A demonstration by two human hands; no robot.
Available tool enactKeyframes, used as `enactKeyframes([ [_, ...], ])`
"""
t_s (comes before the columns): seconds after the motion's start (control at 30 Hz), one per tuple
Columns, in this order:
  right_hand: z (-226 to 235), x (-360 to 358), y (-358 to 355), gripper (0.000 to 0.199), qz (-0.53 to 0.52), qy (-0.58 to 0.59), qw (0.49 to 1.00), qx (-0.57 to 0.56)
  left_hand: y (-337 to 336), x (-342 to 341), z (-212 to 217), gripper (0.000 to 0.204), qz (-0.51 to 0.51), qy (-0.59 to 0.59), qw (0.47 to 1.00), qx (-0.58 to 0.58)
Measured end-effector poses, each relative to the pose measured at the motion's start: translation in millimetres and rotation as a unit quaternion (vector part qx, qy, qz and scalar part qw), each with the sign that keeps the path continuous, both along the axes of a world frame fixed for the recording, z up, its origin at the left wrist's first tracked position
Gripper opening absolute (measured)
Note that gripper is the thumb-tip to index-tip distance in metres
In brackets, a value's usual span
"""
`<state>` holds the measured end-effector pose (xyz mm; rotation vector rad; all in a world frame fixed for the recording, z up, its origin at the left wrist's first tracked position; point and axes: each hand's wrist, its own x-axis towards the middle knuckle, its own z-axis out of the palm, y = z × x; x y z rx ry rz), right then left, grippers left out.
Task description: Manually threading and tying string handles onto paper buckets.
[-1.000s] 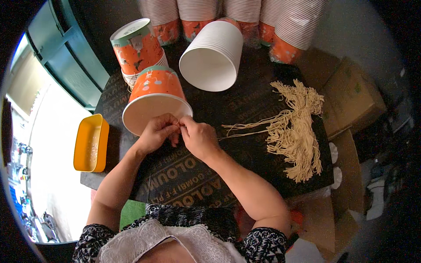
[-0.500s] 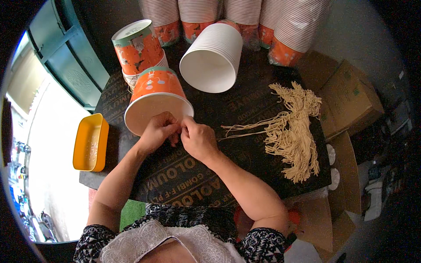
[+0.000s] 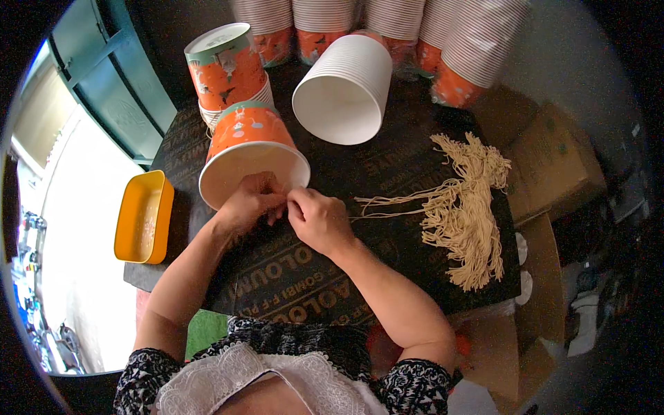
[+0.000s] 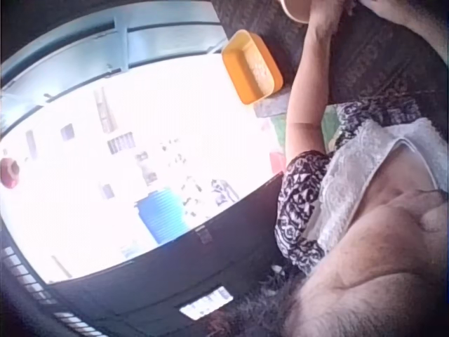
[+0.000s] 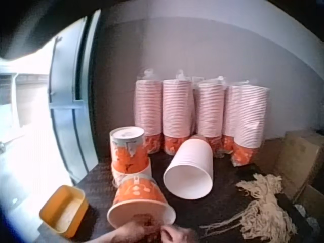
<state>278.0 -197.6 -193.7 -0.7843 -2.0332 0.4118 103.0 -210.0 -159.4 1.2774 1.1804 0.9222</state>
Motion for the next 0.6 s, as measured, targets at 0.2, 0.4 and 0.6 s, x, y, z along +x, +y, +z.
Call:
enactKeyframes([
  [0.2,11,-1,-5,0.014,-0.069,-0.068,0.995,0.011,0,-2,-6,0.011,-0.016,0.003,0.999,0.029],
  [0.4,-4,-1,4,0.013,-0.048,-0.005,0.999,0.002,-4,5,-6,0.011,-0.019,0.060,0.998,0.028],
  [0.6,-9,-2,5,0.011,-0.050,-0.014,0.999,-0.015,-5,4,-18,0.008,0.002,0.194,0.950,0.244],
])
